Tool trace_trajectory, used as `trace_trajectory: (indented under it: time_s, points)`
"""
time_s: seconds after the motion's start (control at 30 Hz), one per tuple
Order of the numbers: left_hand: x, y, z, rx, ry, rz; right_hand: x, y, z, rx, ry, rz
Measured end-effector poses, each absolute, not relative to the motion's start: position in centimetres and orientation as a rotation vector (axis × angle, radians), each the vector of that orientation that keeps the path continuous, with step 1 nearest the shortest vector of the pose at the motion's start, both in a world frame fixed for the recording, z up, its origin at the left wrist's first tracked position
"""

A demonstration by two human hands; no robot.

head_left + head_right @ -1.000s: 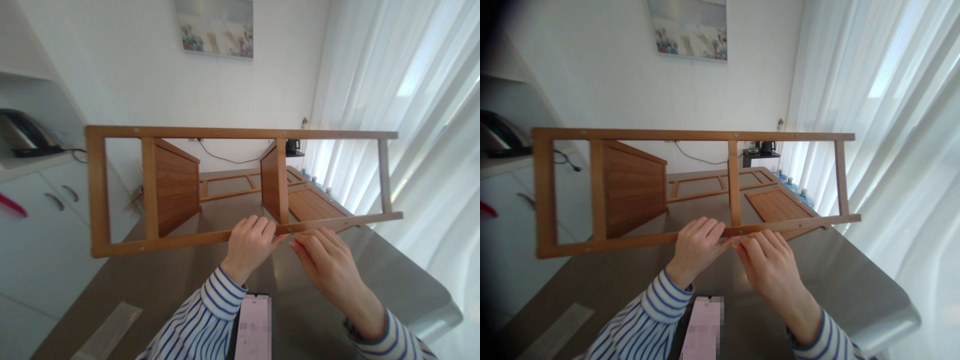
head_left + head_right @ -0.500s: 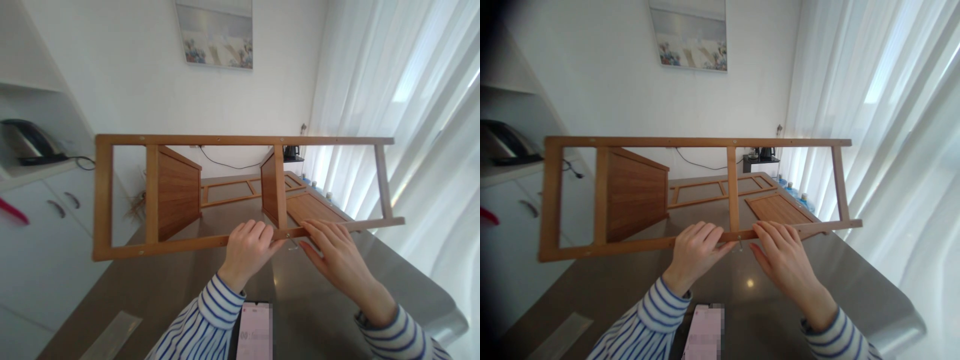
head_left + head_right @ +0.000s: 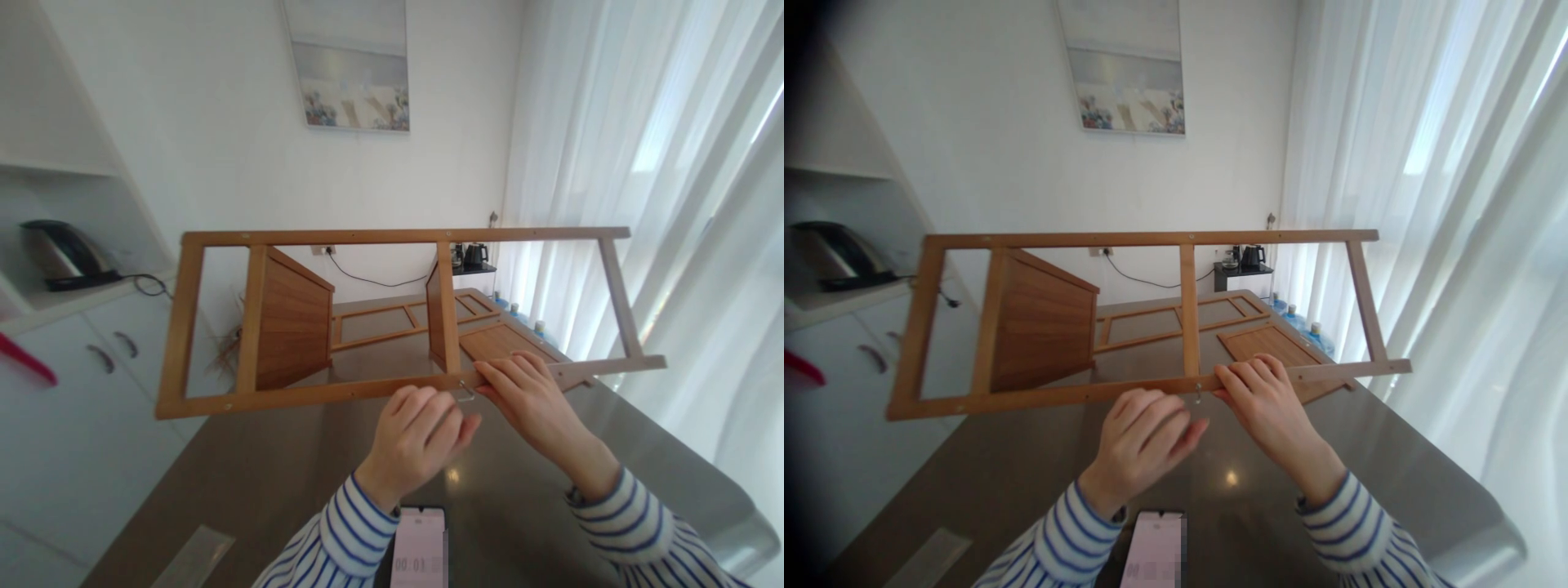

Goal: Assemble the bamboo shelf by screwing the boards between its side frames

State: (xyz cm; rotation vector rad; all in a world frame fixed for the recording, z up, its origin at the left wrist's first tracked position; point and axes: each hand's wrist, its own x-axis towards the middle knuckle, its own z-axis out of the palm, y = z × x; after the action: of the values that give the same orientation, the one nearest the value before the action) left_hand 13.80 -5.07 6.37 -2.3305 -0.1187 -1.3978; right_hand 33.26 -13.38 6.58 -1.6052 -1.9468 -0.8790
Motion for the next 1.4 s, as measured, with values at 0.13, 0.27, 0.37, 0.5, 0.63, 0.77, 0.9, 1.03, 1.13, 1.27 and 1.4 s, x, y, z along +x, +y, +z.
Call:
trace_trajectory:
  time_s: [0.13,0.27,0.37,0.5,0.63,0.77,0.9,1.03,1.13,1.27,1.4]
  points:
    - [14.6,-5.3,4.0,-2.569,-0.175,-1.131,33.2,-13.3,6.7,-1.601,-1.941,-0.875]
    - [15.7,-3.9,2.5,-2.641,-0.722,-0.956,33.3,-13.3,6.5,-1.576,-1.94,-0.884]
    - [16.7,-3.0,2.7,-2.636,-0.9,-0.928,33.5,-13.4,6.3,-1.564,-1.939,-0.889]
    - [18.3,-2.3,3.6,-2.678,-0.908,-0.892,33.7,-13.6,6.0,-1.568,-1.945,-0.876]
    - [19.4,-1.7,3.6,-2.664,-0.874,-0.9,33.8,-13.6,5.9,-1.552,-1.943,-0.879]
    - [19.7,-1.1,2.5,-2.617,-0.811,-0.96,33.6,-13.7,6.0,-1.582,-1.938,-0.869]
    - [19.7,-1.1,1.9,-2.614,-0.775,-0.999,32.9,-14.5,6.7,-1.597,-1.926,-0.865]
    - [19.5,-1.3,2.2,-2.675,-0.762,-0.977,31.5,-16.0,8.0,-1.522,-1.877,-0.91]
    - [19.4,-1.3,2.2,-2.691,-0.766,-0.98,30.2,-16.8,9.2,-1.498,-1.948,-0.951]
    - [19.6,-1.2,1.9,-2.715,-0.774,-1.0,28.9,-17.1,10.4,-1.479,-2.056,-0.968]
    - [19.7,-1.4,2.0,-2.765,-0.832,-0.988,28.6,-17.2,10.8,-1.479,-2.105,-1.005]
